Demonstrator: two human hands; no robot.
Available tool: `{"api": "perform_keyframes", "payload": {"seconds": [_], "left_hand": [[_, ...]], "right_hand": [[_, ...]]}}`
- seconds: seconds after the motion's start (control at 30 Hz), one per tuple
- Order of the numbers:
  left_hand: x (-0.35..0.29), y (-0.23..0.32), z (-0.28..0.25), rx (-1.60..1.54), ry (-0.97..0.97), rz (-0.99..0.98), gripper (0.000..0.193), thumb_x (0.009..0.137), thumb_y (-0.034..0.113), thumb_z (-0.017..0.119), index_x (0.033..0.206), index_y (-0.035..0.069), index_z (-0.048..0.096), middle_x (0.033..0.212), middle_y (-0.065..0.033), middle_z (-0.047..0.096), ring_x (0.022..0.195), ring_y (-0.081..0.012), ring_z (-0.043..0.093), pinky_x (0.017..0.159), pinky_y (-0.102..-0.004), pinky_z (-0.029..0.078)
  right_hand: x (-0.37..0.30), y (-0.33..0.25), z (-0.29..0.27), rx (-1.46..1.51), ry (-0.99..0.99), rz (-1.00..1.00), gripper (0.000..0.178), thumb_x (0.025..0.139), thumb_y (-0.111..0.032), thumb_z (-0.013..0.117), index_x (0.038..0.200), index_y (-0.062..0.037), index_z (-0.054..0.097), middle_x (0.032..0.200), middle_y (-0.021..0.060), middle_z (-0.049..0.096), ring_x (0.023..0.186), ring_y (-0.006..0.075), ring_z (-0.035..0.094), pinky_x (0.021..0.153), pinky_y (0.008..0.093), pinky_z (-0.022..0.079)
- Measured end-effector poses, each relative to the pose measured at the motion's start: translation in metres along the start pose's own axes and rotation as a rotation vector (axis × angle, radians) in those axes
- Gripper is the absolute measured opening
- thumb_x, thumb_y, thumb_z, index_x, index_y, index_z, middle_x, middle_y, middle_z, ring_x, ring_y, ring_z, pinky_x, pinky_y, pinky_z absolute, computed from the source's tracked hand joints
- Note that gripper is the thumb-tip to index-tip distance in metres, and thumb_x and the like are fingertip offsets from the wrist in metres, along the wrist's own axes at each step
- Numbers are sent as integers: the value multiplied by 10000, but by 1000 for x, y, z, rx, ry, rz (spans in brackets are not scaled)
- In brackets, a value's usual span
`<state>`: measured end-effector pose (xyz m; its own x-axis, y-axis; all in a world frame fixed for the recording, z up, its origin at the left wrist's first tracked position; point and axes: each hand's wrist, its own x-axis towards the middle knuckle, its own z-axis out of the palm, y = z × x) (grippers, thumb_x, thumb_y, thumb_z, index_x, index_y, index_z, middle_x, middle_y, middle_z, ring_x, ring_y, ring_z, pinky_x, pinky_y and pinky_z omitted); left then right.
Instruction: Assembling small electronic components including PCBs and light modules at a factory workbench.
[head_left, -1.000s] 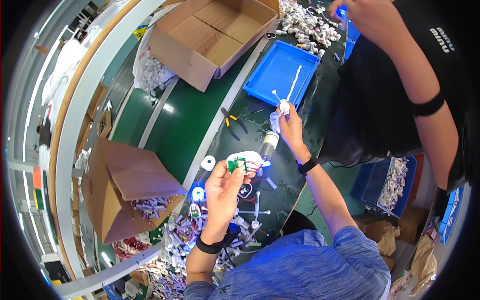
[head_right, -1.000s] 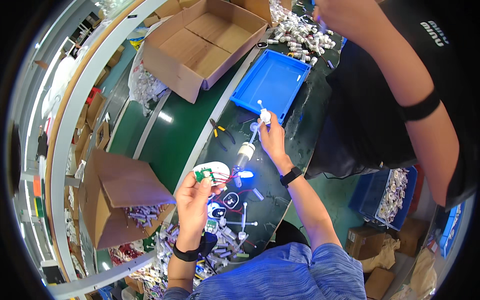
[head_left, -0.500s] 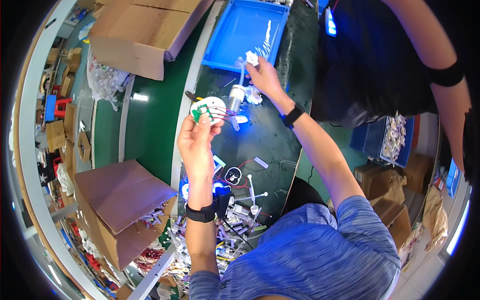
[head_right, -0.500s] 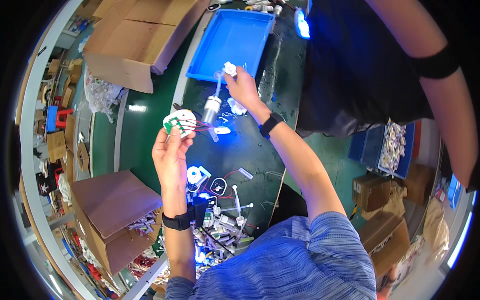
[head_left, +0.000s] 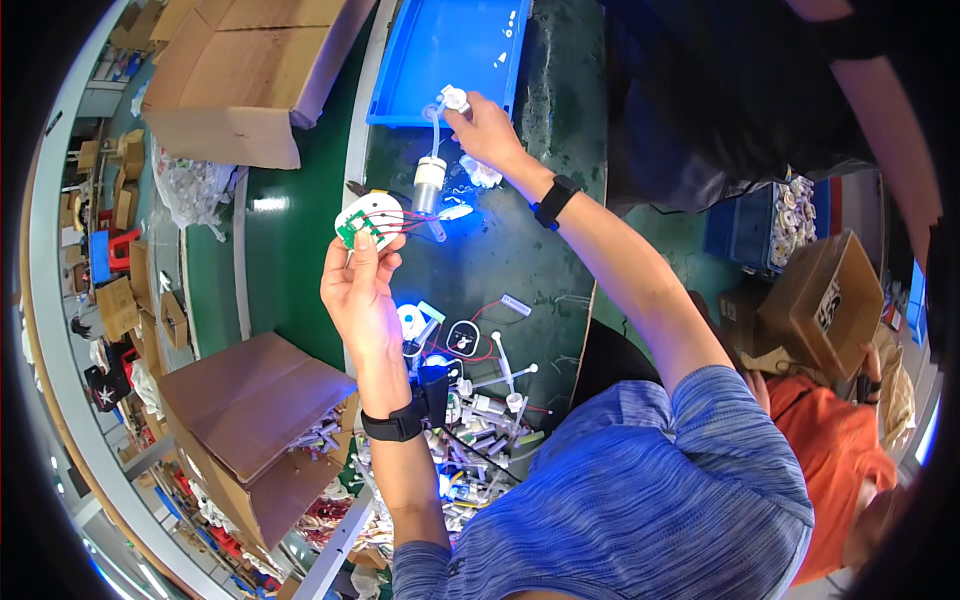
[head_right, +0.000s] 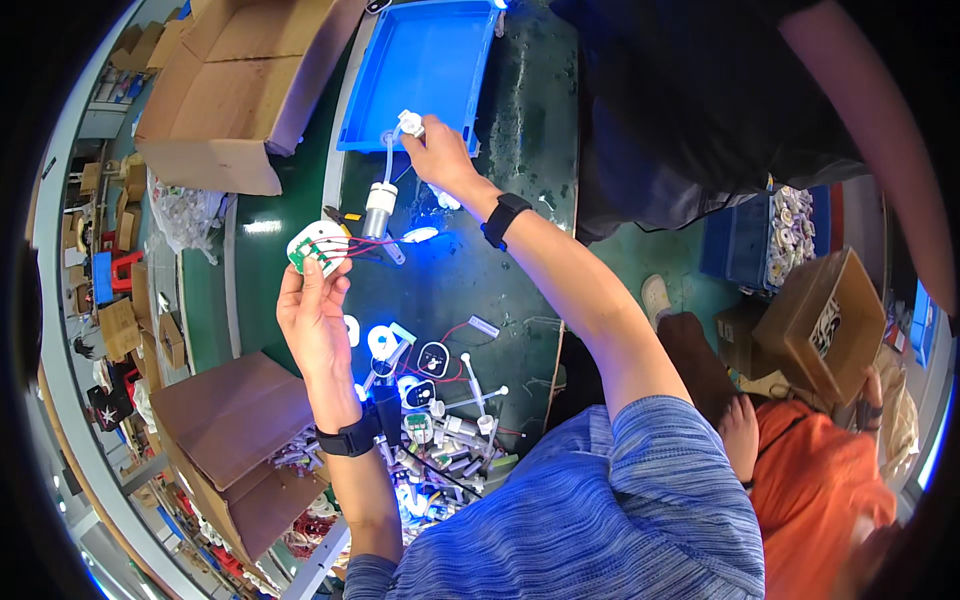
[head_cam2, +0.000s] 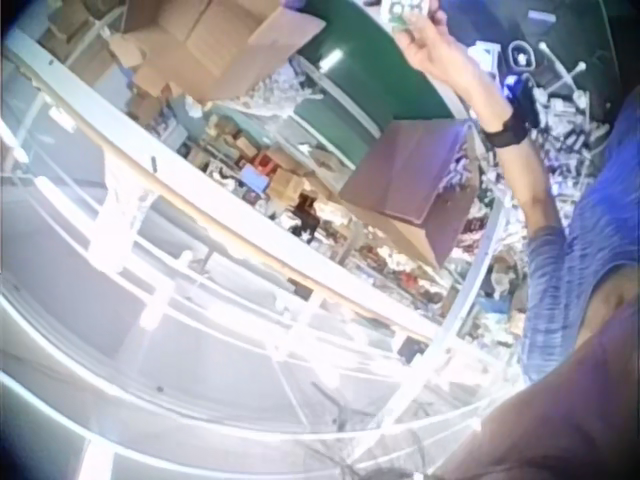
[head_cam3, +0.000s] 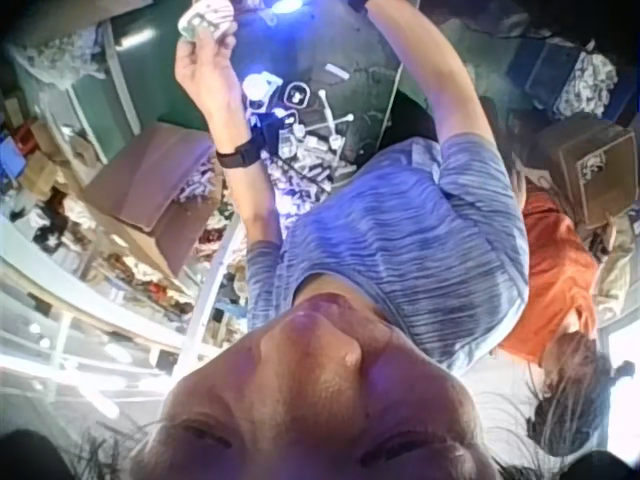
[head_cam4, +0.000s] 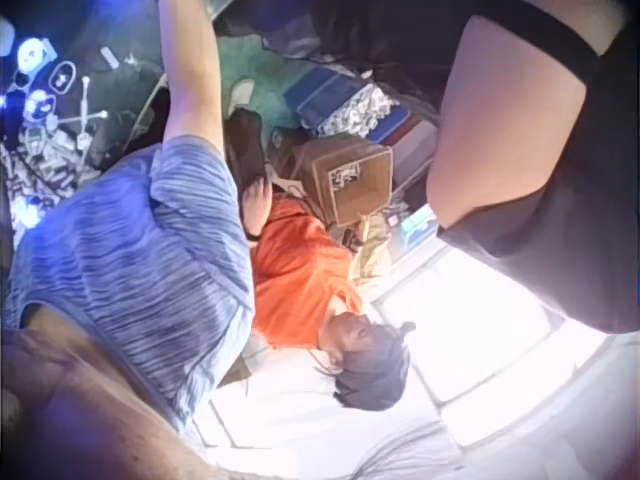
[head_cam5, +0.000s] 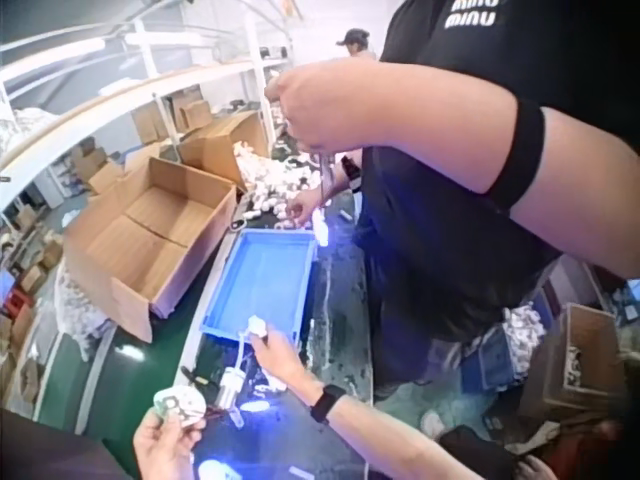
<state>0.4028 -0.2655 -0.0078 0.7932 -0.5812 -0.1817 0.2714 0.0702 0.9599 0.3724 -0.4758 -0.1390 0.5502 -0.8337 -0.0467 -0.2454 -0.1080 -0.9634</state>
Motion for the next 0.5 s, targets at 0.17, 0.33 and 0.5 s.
{"api": "perform_keyframes", "payload": {"seconds": [0.17,0.33,0.5], "left_hand": [[1,-2,-3,5,-8,12,189,866,137,559,988,-6,543,878,-98,627,735,-143,610,606,-211,448],[-2,-2,-3,40,-12,-15,199,874,167,552,996,9,548,920,-92,619,782,-156,610,595,-211,439],[-6,-5,-1,37,17,-43,198,872,151,554,1015,16,538,921,-88,617,792,-161,617,594,-206,446]], "right_hand": [[3,3,3,-31,5,-11,332,813,-265,562,902,51,517,767,190,607,725,295,614,633,369,465],[1,5,6,31,7,18,332,799,-261,564,897,55,529,791,227,599,794,374,592,698,407,449],[-1,3,1,69,19,20,306,797,-247,564,900,40,539,752,184,613,700,302,623,640,377,468]]}}
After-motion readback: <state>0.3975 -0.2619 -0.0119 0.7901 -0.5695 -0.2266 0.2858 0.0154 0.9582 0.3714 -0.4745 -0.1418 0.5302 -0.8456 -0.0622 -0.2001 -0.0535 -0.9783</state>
